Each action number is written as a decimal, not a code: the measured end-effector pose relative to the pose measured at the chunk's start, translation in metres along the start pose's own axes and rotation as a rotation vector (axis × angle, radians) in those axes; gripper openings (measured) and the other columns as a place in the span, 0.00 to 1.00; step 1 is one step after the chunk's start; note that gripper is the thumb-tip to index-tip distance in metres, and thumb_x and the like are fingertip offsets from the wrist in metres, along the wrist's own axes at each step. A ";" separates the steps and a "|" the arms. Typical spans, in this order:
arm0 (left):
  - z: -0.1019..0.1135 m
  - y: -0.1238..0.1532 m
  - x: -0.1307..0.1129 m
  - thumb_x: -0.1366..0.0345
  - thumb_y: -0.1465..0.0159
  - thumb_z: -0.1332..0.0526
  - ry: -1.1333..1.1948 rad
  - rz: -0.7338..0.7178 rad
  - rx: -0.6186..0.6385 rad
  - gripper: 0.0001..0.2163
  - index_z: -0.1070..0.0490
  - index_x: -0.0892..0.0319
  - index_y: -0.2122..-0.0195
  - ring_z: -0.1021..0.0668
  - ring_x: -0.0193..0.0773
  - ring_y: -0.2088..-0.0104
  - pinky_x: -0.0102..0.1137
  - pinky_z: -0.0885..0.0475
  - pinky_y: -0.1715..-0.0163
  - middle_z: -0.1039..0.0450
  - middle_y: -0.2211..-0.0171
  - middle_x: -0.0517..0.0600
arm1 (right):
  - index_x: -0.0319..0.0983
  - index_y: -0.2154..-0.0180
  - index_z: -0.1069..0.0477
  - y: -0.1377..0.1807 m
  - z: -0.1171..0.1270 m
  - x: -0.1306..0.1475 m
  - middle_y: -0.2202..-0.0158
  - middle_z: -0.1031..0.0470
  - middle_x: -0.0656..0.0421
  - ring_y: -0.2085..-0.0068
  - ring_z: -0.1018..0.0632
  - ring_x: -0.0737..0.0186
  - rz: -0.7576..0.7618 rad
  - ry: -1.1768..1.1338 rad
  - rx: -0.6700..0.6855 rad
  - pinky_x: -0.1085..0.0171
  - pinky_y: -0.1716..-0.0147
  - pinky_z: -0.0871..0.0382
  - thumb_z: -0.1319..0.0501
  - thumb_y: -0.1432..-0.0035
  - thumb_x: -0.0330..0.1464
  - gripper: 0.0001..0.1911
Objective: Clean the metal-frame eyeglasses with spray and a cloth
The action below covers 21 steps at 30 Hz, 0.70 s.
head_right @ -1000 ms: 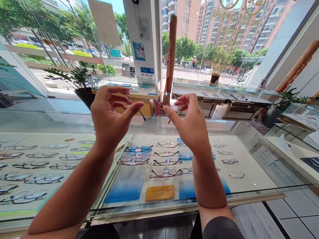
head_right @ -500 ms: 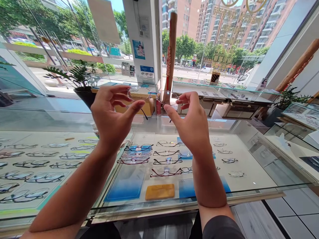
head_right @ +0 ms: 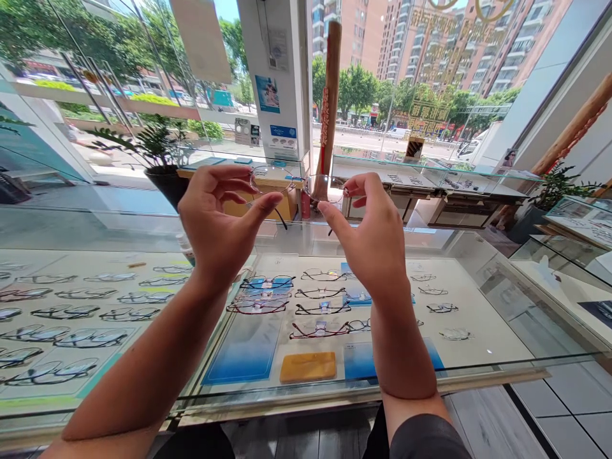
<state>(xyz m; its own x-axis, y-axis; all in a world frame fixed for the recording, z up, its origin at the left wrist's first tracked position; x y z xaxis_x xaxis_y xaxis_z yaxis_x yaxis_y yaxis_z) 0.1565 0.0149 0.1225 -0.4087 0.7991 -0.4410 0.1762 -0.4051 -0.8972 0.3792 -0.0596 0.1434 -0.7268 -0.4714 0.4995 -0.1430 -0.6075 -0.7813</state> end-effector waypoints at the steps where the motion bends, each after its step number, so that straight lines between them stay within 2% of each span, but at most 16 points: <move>1: 0.000 0.000 0.000 0.44 0.39 0.20 -0.007 -0.003 0.001 0.24 0.24 0.49 0.50 0.16 0.44 0.59 0.41 0.20 0.59 0.18 0.55 0.50 | 0.47 0.50 0.29 0.000 0.000 0.000 0.50 0.18 0.55 0.52 0.18 0.50 0.003 0.007 -0.007 0.50 0.55 0.25 0.30 0.33 0.48 0.18; 21: 0.002 0.000 -0.005 0.46 0.39 0.19 -0.049 -0.027 0.007 0.23 0.25 0.48 0.51 0.17 0.44 0.59 0.43 0.20 0.59 0.20 0.54 0.50 | 0.46 0.51 0.27 0.001 0.000 0.003 0.51 0.18 0.55 0.53 0.19 0.50 0.016 0.045 -0.044 0.48 0.54 0.25 0.31 0.34 0.44 0.15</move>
<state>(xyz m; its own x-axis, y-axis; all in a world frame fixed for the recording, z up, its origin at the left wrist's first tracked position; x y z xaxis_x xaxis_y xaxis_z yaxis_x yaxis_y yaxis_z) 0.1572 0.0099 0.1245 -0.4564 0.7870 -0.4151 0.1581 -0.3874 -0.9083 0.3771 -0.0620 0.1445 -0.7582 -0.4510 0.4708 -0.1598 -0.5715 -0.8049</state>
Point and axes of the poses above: each hand's wrist, its own y-axis away from the middle knuckle, its own z-axis out of the back of the hand, x = y × z, the point moved 1 cm from there along -y, towards the middle knuckle
